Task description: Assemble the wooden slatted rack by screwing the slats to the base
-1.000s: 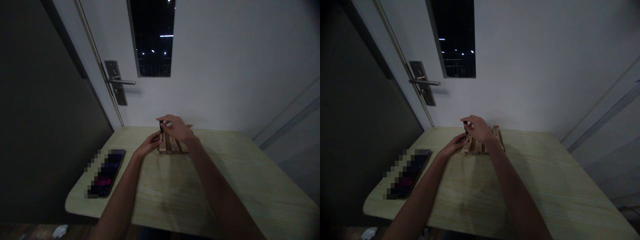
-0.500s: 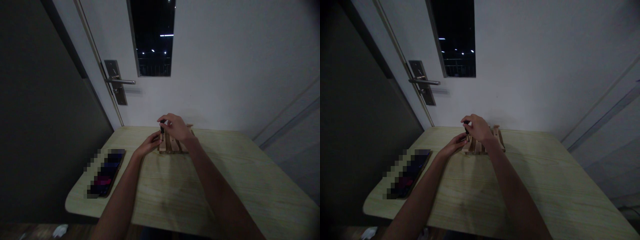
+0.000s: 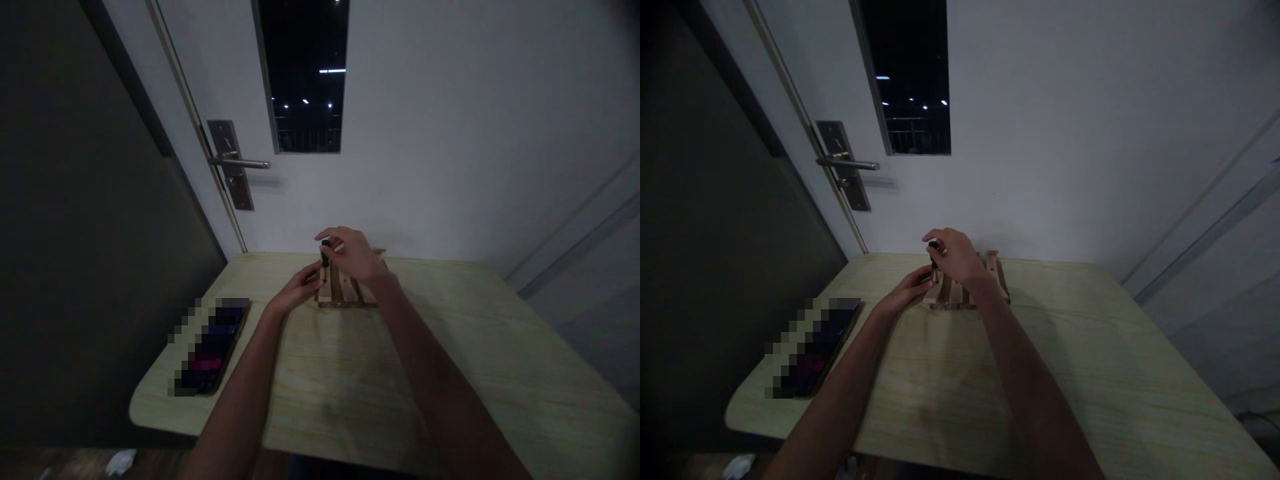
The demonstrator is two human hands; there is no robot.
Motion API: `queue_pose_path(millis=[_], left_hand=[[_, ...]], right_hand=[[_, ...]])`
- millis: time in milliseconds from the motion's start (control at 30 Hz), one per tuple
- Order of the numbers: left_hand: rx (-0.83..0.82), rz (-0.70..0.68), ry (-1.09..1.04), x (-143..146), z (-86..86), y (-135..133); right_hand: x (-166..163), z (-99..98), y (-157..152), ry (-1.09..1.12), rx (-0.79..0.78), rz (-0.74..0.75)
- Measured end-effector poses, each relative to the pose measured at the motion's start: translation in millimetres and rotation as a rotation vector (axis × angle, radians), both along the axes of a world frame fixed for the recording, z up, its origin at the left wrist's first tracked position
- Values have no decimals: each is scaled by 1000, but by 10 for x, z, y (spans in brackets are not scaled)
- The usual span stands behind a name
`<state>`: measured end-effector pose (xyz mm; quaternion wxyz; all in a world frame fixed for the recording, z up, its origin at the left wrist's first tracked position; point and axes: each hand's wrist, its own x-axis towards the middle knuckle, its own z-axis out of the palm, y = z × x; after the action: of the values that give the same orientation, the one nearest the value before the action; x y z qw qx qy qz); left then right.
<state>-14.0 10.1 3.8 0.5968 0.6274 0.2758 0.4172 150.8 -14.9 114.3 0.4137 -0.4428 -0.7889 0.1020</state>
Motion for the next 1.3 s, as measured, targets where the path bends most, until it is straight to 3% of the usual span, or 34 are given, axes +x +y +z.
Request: queue_pose_path(millis=[133, 467, 667, 1033, 1300], left_hand=[[-4, 7, 9, -2, 20, -14], [-14, -14, -29, 15, 29, -28], [-36, -14, -36, 13, 38, -30], [-17, 6, 4, -7, -26, 13], [-42, 19, -4, -4, 32, -25]], right_hand=[[-5, 3, -3, -44, 45, -20], [17, 1, -14, 13, -58, 45], [36, -14, 8, -19, -5, 83], [13, 61, -46, -9, -2, -24], [80, 21, -6, 12, -56, 6]])
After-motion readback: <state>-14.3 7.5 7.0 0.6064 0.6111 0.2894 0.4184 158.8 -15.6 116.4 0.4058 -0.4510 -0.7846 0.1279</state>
